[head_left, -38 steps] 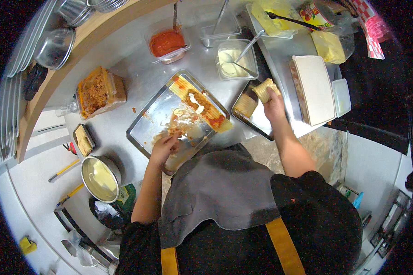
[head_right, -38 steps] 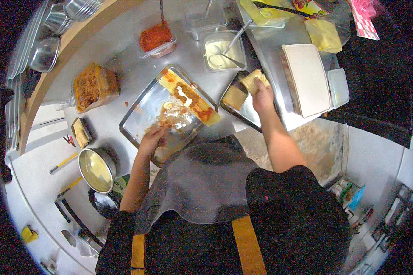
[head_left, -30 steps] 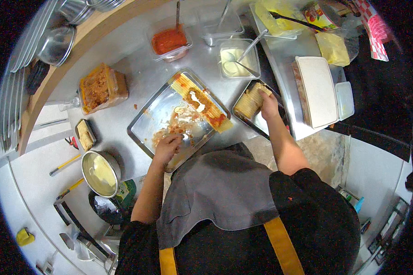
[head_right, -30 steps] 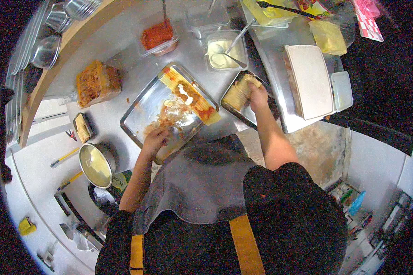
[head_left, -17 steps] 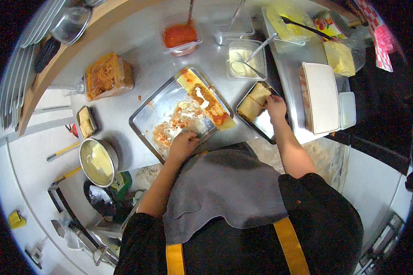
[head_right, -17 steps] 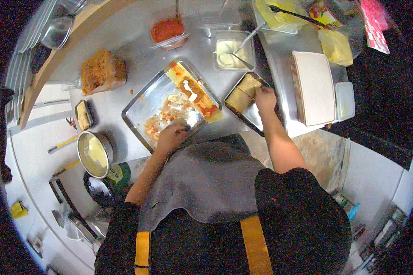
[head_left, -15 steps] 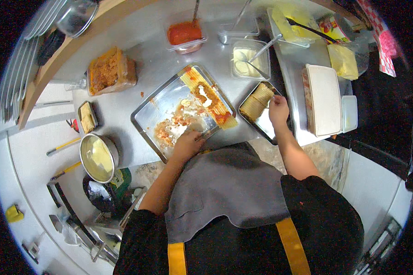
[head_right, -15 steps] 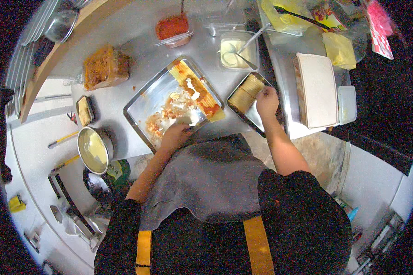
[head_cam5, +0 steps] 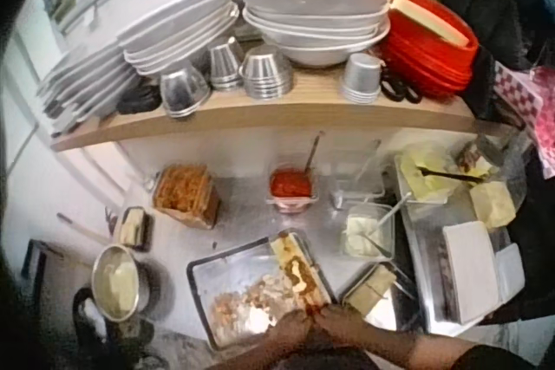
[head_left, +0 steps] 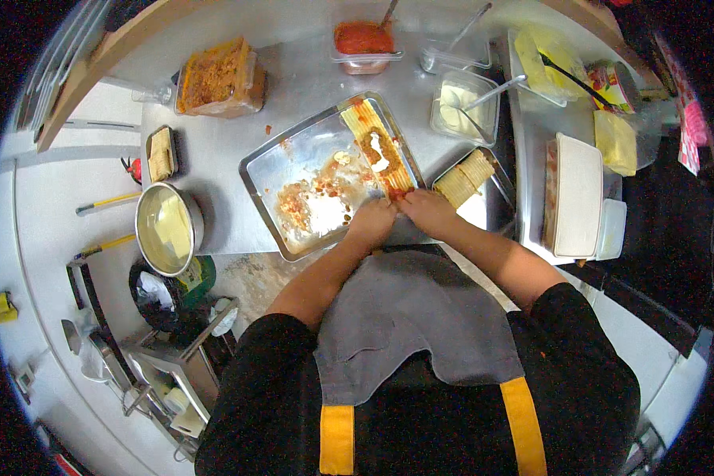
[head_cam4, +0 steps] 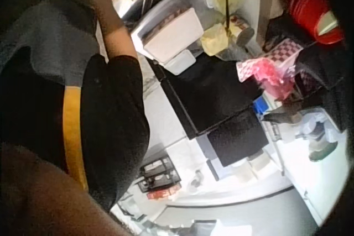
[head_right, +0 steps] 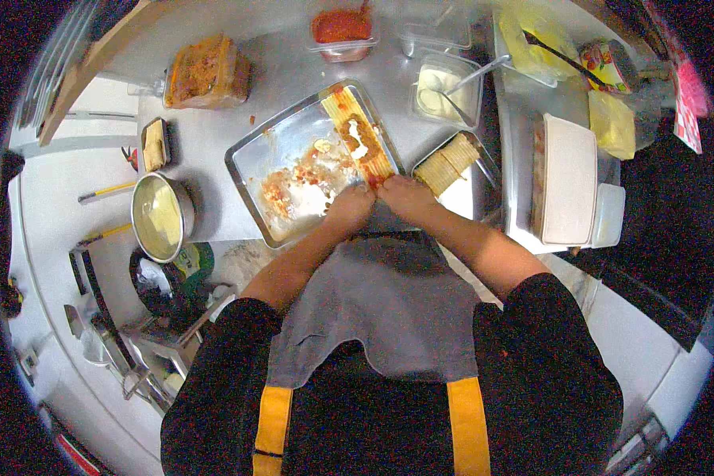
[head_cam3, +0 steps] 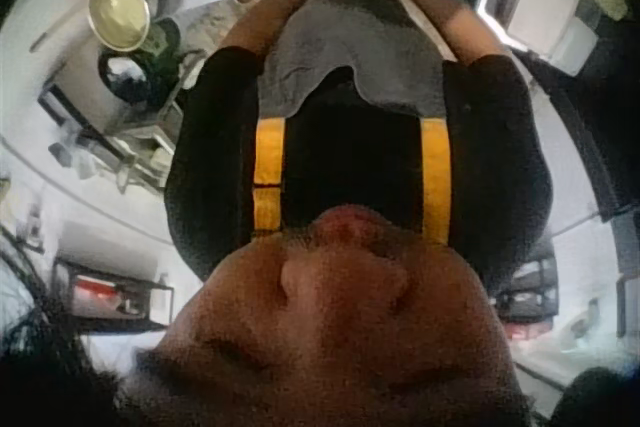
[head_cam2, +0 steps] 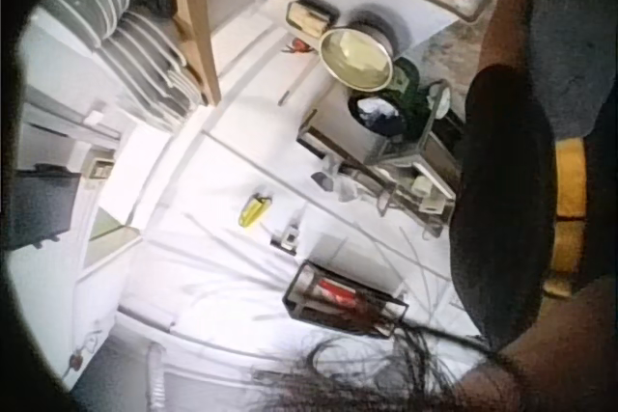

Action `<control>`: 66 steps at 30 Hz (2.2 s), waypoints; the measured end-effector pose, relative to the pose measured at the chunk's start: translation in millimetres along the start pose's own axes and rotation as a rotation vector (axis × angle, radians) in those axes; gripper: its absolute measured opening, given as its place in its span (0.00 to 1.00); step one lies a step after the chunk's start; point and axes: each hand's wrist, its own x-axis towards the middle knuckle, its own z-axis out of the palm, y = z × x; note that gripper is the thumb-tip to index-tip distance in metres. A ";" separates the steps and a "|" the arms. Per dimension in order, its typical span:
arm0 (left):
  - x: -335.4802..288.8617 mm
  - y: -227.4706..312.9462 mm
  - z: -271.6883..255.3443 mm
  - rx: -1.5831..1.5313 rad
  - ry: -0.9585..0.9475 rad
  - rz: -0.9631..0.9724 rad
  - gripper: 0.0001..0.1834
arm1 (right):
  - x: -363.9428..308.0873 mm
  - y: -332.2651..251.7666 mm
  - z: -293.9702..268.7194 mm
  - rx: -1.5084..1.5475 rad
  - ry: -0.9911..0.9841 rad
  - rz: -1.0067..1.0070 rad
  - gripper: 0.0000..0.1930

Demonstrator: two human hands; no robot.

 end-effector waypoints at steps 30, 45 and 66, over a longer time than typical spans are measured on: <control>16.8 -55.4 -40.3 -0.890 0.589 -0.539 0.18 | 56.8 -3.9 -13.3 0.219 0.394 0.057 0.19; 9.8 -43.0 -3.1 -0.192 0.434 -0.100 0.35 | 64.8 -15.0 27.9 -0.061 0.457 0.030 0.21; 34.2 -78.2 -44.8 -1.013 0.353 -0.423 0.30 | 90.1 -6.9 -29.5 0.544 0.464 0.454 0.30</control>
